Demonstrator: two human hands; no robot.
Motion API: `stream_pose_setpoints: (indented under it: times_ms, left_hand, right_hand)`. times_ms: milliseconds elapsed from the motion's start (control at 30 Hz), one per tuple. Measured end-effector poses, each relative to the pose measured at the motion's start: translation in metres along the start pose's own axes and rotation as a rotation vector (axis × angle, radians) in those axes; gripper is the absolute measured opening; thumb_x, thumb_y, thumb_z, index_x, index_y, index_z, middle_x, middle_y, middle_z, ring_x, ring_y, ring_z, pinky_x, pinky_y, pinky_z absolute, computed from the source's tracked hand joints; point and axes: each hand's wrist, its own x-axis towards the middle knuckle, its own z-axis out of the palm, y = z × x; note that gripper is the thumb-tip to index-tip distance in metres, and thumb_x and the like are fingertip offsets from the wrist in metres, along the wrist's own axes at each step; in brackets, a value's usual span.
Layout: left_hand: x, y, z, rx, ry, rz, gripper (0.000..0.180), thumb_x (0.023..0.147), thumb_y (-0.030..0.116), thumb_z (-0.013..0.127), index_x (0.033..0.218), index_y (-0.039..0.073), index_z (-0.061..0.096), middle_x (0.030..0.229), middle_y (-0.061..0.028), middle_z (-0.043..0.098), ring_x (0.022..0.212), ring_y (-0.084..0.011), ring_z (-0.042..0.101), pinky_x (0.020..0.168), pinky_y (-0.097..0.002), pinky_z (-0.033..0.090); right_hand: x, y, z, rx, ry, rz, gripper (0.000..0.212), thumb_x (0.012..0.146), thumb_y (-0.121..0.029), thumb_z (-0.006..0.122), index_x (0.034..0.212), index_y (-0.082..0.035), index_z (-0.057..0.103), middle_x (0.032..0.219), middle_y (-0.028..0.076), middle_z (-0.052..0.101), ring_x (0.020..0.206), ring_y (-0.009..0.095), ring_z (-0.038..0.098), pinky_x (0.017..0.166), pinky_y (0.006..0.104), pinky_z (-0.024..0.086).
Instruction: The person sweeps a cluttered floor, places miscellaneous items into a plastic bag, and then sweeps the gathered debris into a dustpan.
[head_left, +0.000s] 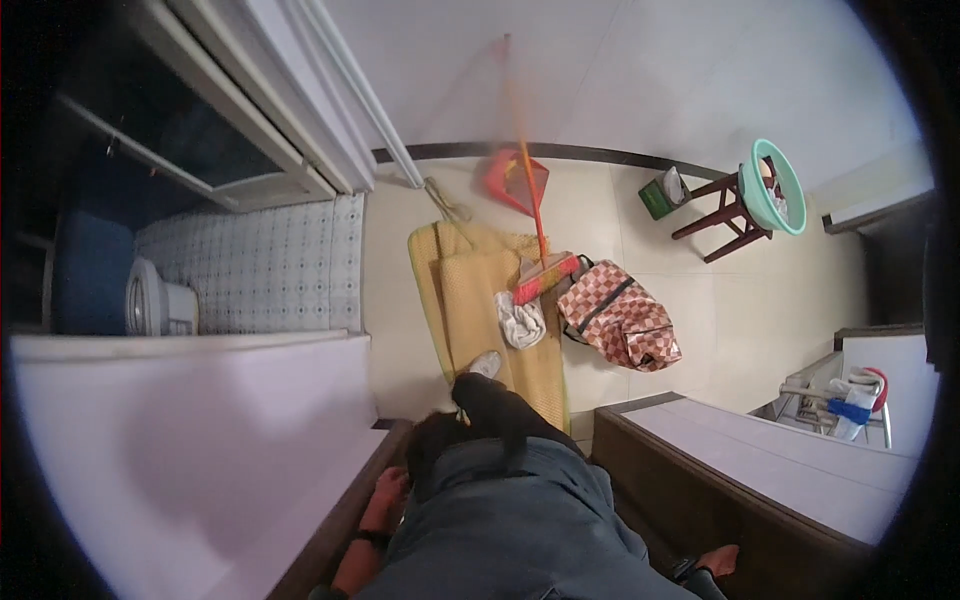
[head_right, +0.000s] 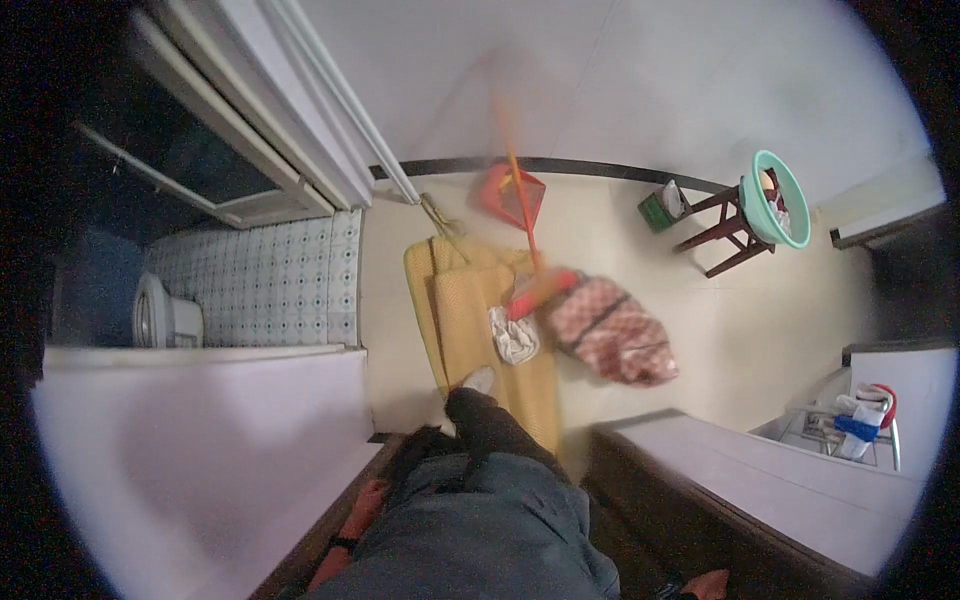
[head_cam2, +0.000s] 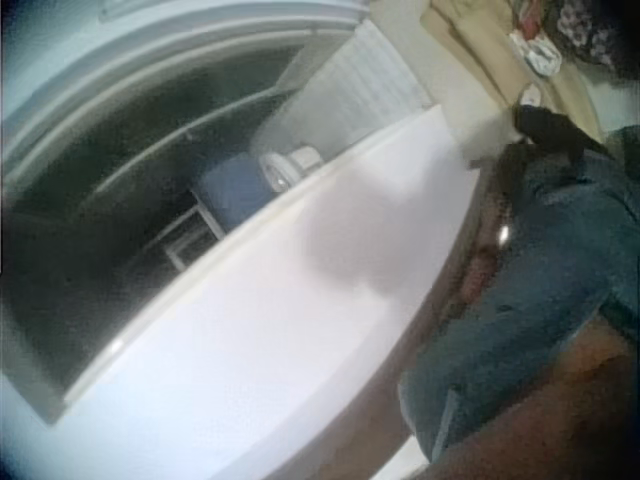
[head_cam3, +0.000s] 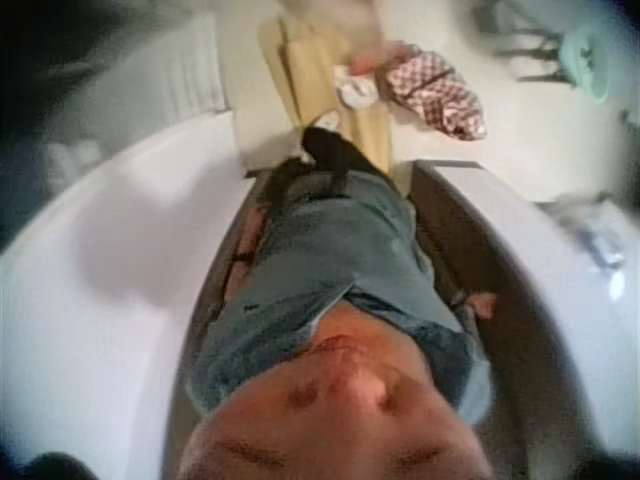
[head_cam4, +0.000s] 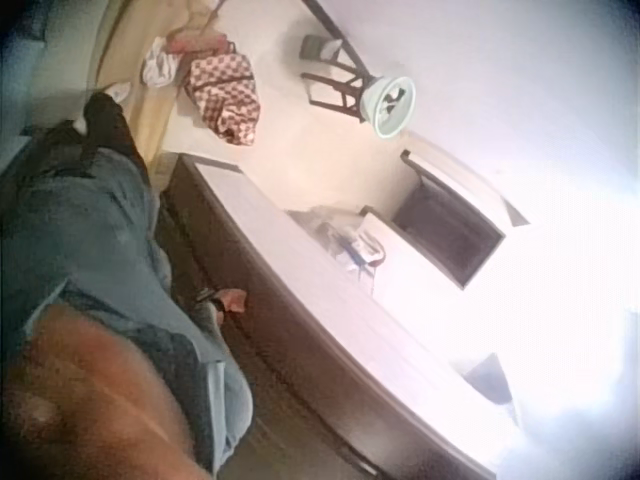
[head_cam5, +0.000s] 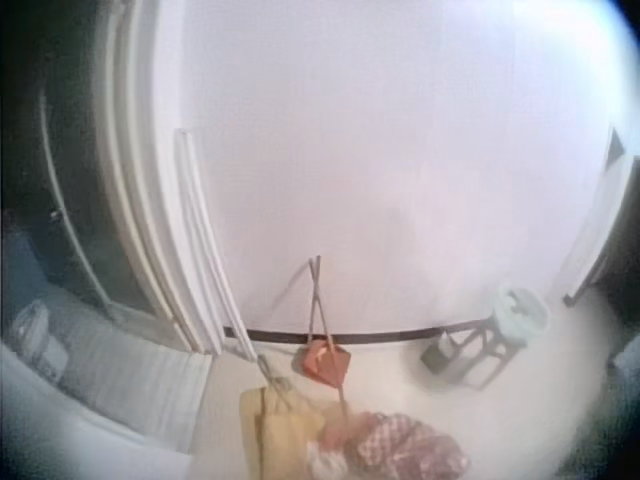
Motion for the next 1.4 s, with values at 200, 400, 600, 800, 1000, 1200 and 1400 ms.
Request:
stream_pose_setpoints:
  times_ms: [200,400,600,800,1000,1200,1400]
  left_hand:
    - [0.061,0.16,-0.092,-0.271,0.036,-0.098,0.02,0.082,0.019,0.055,0.094,0.004,0.059,0.078,-0.0044,0.056,0.064,-0.0141,0.051,0.052,-0.0277,0.043]
    - [0.179,0.327,-0.195,-0.242,-0.031,0.189,0.025,0.081,0.018,0.055,0.104,0.009,0.052,0.073,-0.0006,0.053,0.059,-0.0103,0.046,0.047,-0.0247,0.037]
    - [0.259,0.573,-0.204,0.163,-0.012,0.448,0.043,0.076,0.016,0.061,0.115,0.009,0.046,0.076,-0.0023,0.053,0.066,-0.0112,0.049,0.053,-0.0257,0.04]
    - [0.392,0.714,-0.167,0.14,-0.057,0.569,0.08,0.07,0.017,0.069,0.132,0.002,0.02,0.106,-0.0142,0.051,0.096,-0.0203,0.051,0.079,-0.0318,0.045]
    - [0.489,0.773,-0.144,-0.052,-0.113,0.66,0.097,0.066,0.006,0.072,0.137,0.007,0.006,0.127,-0.0213,0.035,0.113,-0.0275,0.044,0.091,-0.0365,0.041]
    - [0.531,0.788,-0.139,-0.486,-0.272,0.65,0.082,0.07,-0.002,0.064,0.136,0.012,0.018,0.115,-0.0107,0.044,0.107,-0.0223,0.046,0.094,-0.0364,0.037]
    - [0.531,0.807,-0.148,-0.369,-0.454,0.602,0.058,0.072,-0.002,0.059,0.125,0.008,0.038,0.11,-0.007,0.044,0.103,-0.0183,0.045,0.095,-0.0345,0.036]
  right_hand:
    - [-0.052,-0.035,0.014,0.538,-0.227,0.413,0.021,0.079,-0.032,0.054,0.08,-0.01,0.052,0.075,0.006,0.053,0.058,0.021,0.049,0.05,0.0312,0.039]
    - [-0.178,-0.229,0.009,0.892,-0.382,0.762,0.023,0.081,-0.031,0.05,0.066,-0.019,0.038,0.053,-0.004,0.032,0.041,0.011,0.03,0.037,0.0242,0.024]
    - [-0.254,-0.326,0.078,1.012,-0.977,0.773,0.025,0.082,-0.019,0.048,0.061,-0.018,0.035,0.05,-0.005,0.031,0.043,0.01,0.034,0.037,0.0233,0.026]
    - [-0.379,-0.465,0.072,0.742,-1.163,0.739,0.007,0.078,-0.011,0.051,0.084,-0.007,0.052,0.067,0.004,0.051,0.054,0.016,0.05,0.043,0.0285,0.039]
    - [-0.445,-0.592,0.065,0.47,-1.237,0.739,0.003,0.078,-0.008,0.05,0.081,-0.008,0.05,0.067,0.002,0.049,0.053,0.012,0.047,0.044,0.0241,0.037]
    - [-0.462,-0.642,0.109,0.449,-1.284,0.64,0.009,0.078,-0.008,0.054,0.085,-0.004,0.052,0.07,0.003,0.052,0.058,0.012,0.05,0.049,0.0237,0.041]
    - [-0.529,-0.716,0.212,0.453,-1.541,0.496,0.019,0.081,-0.01,0.057,0.099,-0.006,0.054,0.075,0.002,0.054,0.063,0.011,0.053,0.056,0.0246,0.045]
